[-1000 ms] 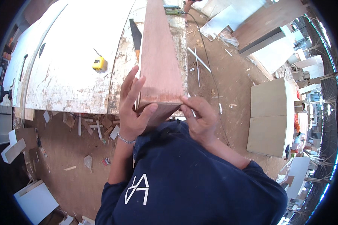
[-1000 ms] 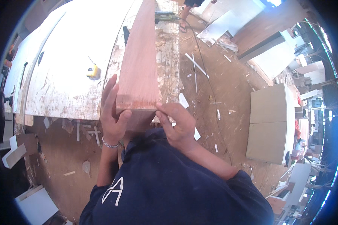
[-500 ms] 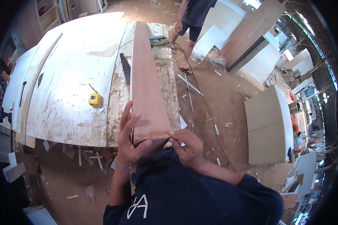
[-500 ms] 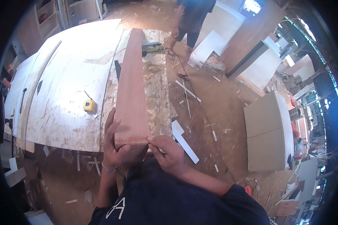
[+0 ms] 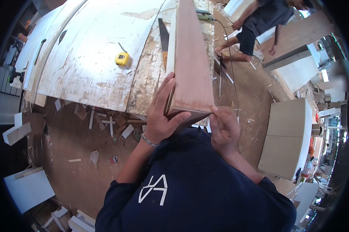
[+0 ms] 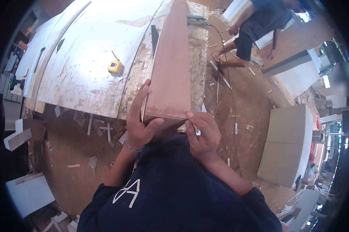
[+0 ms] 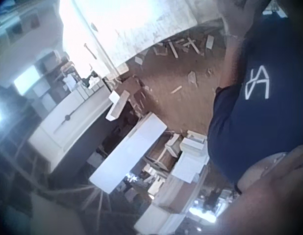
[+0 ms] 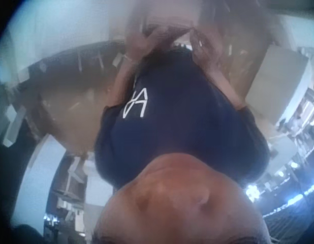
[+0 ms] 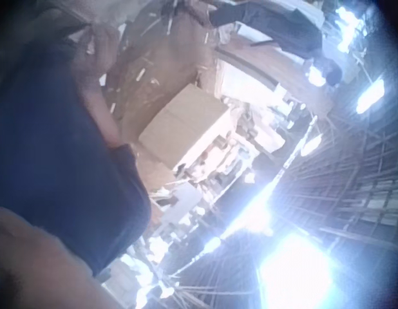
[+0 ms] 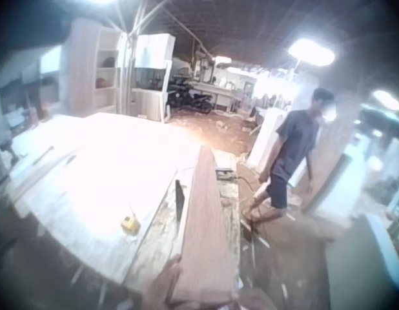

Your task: The person assembles a wooden frame by attaching thin wooden strips to a larger board using a nail gun. They position the strips, secure them with nails, and use a hand saw to trim the excess length of the strips.

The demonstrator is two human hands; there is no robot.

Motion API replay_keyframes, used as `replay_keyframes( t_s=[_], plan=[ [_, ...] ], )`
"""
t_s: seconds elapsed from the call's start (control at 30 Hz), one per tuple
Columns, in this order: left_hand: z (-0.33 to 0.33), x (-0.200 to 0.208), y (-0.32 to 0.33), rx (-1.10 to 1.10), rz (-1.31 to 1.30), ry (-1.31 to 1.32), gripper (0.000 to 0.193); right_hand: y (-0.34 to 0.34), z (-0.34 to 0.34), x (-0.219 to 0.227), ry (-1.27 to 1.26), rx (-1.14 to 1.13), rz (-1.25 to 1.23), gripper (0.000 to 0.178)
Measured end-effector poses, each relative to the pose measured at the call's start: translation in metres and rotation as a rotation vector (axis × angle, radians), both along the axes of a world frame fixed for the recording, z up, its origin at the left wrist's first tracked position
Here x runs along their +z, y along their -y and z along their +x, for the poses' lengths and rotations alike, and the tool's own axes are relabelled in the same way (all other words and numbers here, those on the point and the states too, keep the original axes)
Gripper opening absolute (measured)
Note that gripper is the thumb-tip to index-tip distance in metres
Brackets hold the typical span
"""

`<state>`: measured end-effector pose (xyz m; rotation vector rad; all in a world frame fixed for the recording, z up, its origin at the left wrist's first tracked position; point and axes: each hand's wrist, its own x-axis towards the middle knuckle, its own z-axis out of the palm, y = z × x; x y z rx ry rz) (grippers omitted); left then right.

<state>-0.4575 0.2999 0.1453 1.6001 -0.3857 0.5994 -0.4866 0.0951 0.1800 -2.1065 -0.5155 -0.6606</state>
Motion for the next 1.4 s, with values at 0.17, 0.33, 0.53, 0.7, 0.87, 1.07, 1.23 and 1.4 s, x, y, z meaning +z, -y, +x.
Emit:
replay_keyframes(
  t_s=[0.17, 0.33, 0.53, 0.7, 0.87, 1.07, 1.23, 1.4],
  plan=[
    [-0.020, -0.025, -0.005, 0.140, 0.068, 0.075, 0.062, -0.003, 0.000, 0.005, 0.040, -0.021, -0.044, 0.025],
    [-0.018, -0.017, -0.012, 0.060, 0.049, 0.107, 0.058, 0.001, 0.005, 0.002, 0.019, 0.058, -0.017, 0.026],
    [0.008, 0.017, -0.036, -0.216, 0.220, 0.010, 0.055, -0.005, -0.004, -0.003, -0.162, 0.067, 0.194, 0.024],
    [0.009, 0.015, -0.037, -0.248, 0.198, -0.006, 0.052, -0.005, -0.003, -0.006, -0.144, 0.082, 0.212, 0.024],
    [0.010, 0.010, -0.035, -0.223, 0.152, 0.027, 0.048, -0.007, -0.006, -0.004, -0.146, 0.071, 0.185, 0.024],
    [0.005, 0.004, -0.026, -0.153, 0.103, 0.038, 0.050, -0.011, -0.007, -0.006, -0.140, 0.067, 0.248, 0.024],
    [-0.002, -0.003, -0.013, -0.058, 0.088, 0.025, 0.052, -0.015, -0.011, 0.002, -0.144, -0.023, 0.207, 0.025],
    [-0.007, 0.001, -0.003, -0.012, 0.109, 0.007, 0.054, -0.010, -0.013, 0.005, -0.171, -0.052, 0.188, 0.024]
  ],
)
